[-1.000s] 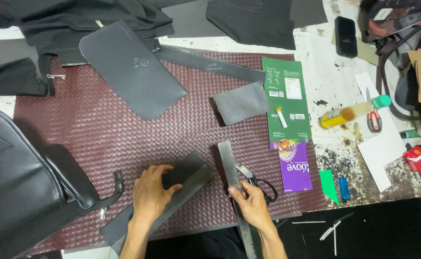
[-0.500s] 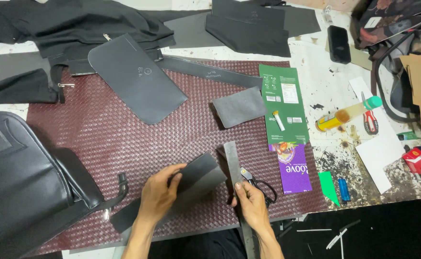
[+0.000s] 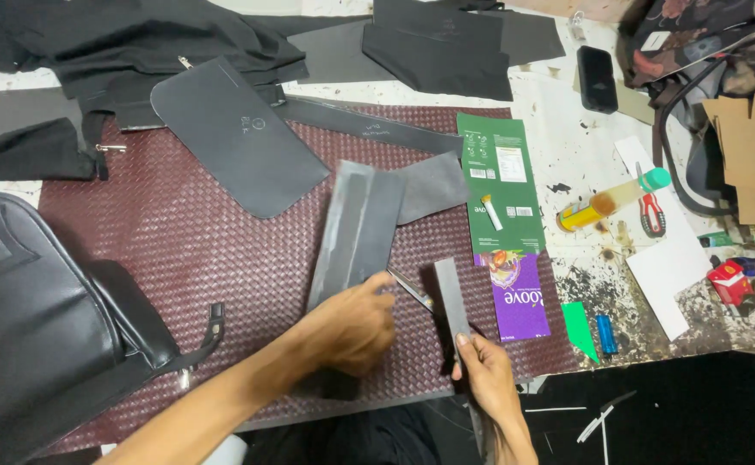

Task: The person measures a black leather piece with a metal ruler and a pencil, then compares it to a finished black bag. They repeatedly align the ruler on the leather, mark it, and check fit against the bag's edge.

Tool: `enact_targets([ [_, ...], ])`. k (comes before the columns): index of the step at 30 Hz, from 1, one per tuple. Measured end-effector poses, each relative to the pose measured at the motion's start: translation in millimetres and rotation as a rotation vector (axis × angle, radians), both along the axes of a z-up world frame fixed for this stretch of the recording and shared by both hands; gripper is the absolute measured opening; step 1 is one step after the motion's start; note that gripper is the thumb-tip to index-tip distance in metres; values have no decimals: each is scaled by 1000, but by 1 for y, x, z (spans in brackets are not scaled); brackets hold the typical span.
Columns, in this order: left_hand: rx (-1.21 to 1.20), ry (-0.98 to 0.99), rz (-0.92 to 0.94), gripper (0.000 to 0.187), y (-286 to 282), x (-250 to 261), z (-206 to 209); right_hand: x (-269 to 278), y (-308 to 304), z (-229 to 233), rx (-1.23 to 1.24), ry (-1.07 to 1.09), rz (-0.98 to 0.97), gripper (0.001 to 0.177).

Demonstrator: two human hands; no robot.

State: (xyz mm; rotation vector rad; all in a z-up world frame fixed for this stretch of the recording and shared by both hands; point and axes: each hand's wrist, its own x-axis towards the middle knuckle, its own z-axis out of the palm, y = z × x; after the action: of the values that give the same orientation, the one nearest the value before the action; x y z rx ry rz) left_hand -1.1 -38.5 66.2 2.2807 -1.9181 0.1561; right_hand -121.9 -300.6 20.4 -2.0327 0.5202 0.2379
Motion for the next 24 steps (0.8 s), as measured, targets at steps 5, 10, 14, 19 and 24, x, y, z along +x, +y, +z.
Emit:
enact_targets([
  [5, 261, 132, -215, 21, 61, -48, -55, -2, 23, 10, -2, 123, 82, 48],
  [10, 424, 278, -276, 21, 105, -80, -59, 5, 44, 9, -64, 167, 216, 49],
  [14, -83, 362, 148, 38, 97, -83, -46, 15, 60, 17, -151, 272, 301, 46],
  [19, -324, 30, 763, 60, 67, -72, -71, 32, 68, 20, -287, 274, 439, 45],
  [24, -364, -76, 814, 37, 48, -63, -77, 45, 72, 12, -502, 207, 670, 47],
])
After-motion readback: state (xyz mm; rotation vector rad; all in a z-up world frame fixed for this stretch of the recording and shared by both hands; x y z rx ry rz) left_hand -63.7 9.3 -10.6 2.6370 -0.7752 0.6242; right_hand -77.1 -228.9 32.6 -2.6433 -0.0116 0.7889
